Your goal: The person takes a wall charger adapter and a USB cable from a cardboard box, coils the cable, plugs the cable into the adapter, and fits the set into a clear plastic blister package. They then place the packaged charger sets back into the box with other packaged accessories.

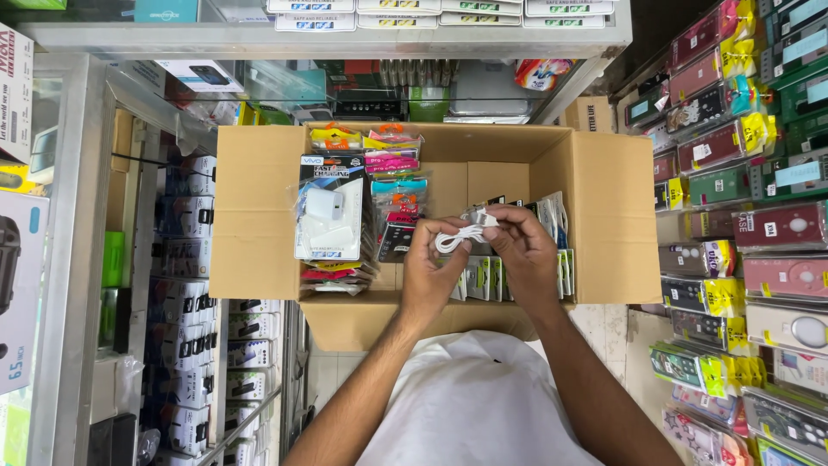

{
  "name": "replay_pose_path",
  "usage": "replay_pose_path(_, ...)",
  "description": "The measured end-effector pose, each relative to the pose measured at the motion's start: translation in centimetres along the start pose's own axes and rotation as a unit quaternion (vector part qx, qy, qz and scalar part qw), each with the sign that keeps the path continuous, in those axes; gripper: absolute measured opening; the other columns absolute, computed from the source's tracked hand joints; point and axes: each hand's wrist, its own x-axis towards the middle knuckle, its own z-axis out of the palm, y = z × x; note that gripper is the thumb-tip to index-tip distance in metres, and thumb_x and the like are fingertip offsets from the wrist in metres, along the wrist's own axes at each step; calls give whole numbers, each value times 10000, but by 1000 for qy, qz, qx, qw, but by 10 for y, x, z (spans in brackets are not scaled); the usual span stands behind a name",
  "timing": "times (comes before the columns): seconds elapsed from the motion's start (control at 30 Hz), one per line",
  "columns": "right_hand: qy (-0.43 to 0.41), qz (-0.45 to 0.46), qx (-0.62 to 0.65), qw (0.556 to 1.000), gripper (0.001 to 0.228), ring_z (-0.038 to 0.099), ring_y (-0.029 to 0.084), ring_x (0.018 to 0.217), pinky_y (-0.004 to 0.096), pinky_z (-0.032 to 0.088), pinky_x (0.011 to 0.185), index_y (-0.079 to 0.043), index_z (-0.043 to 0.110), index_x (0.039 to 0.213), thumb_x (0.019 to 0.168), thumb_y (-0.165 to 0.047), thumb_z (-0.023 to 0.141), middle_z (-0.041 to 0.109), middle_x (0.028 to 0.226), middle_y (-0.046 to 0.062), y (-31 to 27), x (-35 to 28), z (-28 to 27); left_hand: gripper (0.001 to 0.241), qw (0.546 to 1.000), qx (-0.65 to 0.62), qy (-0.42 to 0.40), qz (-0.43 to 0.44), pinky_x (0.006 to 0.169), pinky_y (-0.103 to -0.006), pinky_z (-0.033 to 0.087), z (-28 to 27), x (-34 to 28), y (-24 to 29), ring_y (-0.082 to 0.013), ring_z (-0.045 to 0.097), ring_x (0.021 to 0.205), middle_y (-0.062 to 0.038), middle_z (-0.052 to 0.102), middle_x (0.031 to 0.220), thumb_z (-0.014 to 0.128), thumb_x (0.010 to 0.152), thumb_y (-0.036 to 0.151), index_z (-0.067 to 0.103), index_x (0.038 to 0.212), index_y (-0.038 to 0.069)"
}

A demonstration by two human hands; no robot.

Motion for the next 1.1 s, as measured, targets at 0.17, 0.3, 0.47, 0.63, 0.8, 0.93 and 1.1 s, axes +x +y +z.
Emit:
replay_pose_path(0.17, 1, -6, -13, 1000, 237, 610, 135, 1185, 269, 511, 1021, 3, 609, 1223, 998, 54, 665, 609, 1297, 88, 5, 0, -4, 256, 1000, -6, -4, -14, 1024, -285, 513, -1, 2, 4, -145, 610, 1226, -103, 580, 1308, 627, 976, -113, 530, 1171, 22)
replay_pose_path(0.3, 6, 3, -11, 1000, 237, 627, 131, 1148, 256, 524, 968, 7, 614, 1205, 985, 75, 669, 612, 1289, 89, 3, 1, -3, 258, 1000, 9, -2, -24, 950, -273, 538, -3, 4, 6, -134, 626, 1178, -99, 602, 1288, 628, 986, -98, 561, 1206, 20)
replay_pose_path(0.47, 7, -2, -22, 1000, 234, 645, 135, 1145, 259, 538, 977, 13, 612, 1187, 974, 95, 668, 616, 1280, 95, 2, 3, -2, 214, 996, 86, -1, -14, 882, -259, 551, -3, 10, 22, -129, 644, 1124, -83, 613, 1281, 652, 984, -37, 630, 1186, 30)
replay_pose_path(0.63, 6, -12, -31, 999, 227, 650, 135, 1148, 261, 545, 986, 20, 612, 1169, 966, 107, 665, 604, 1276, 94, 0, 3, -2, 174, 993, 121, -2, 1, 930, -260, 549, 0, 13, 30, -132, 628, 1167, -76, 605, 1294, 675, 993, 52, 666, 1166, 40)
replay_pose_path(0.8, 7, -19, -51, 998, 194, 669, 144, 1114, 280, 580, 976, 23, 622, 1137, 966, 87, 684, 607, 1253, 104, 1, 2, -2, 187, 987, 160, 2, 22, 958, -263, 526, 3, 15, 34, -138, 636, 1139, -71, 635, 1227, 725, 978, 96, 680, 1151, 42)
replay_pose_path(0.93, 1, -44, -126, 991, 179, 655, 141, 1099, 270, 573, 952, 28, 641, 1116, 960, 76, 715, 606, 1251, 111, -10, -1, 4, 217, 986, 167, 0, 19, 944, -265, 529, 4, 16, 31, -140, 642, 1102, -68, 638, 1169, 785, 933, 116, 694, 1113, 34)
replay_pose_path(1.1, -16, -64, -288, 955, 189, 676, 137, 1089, 262, 592, 946, 18, 659, 1086, 921, 27, 750, 651, 1208, 105, -26, 0, 10, 159, 991, 129, 12, -31, 882, -261, 540, 6, 17, 29, -129, 660, 1004, -53, 669, 1078, 784, 930, 137, 738, 1036, 28)
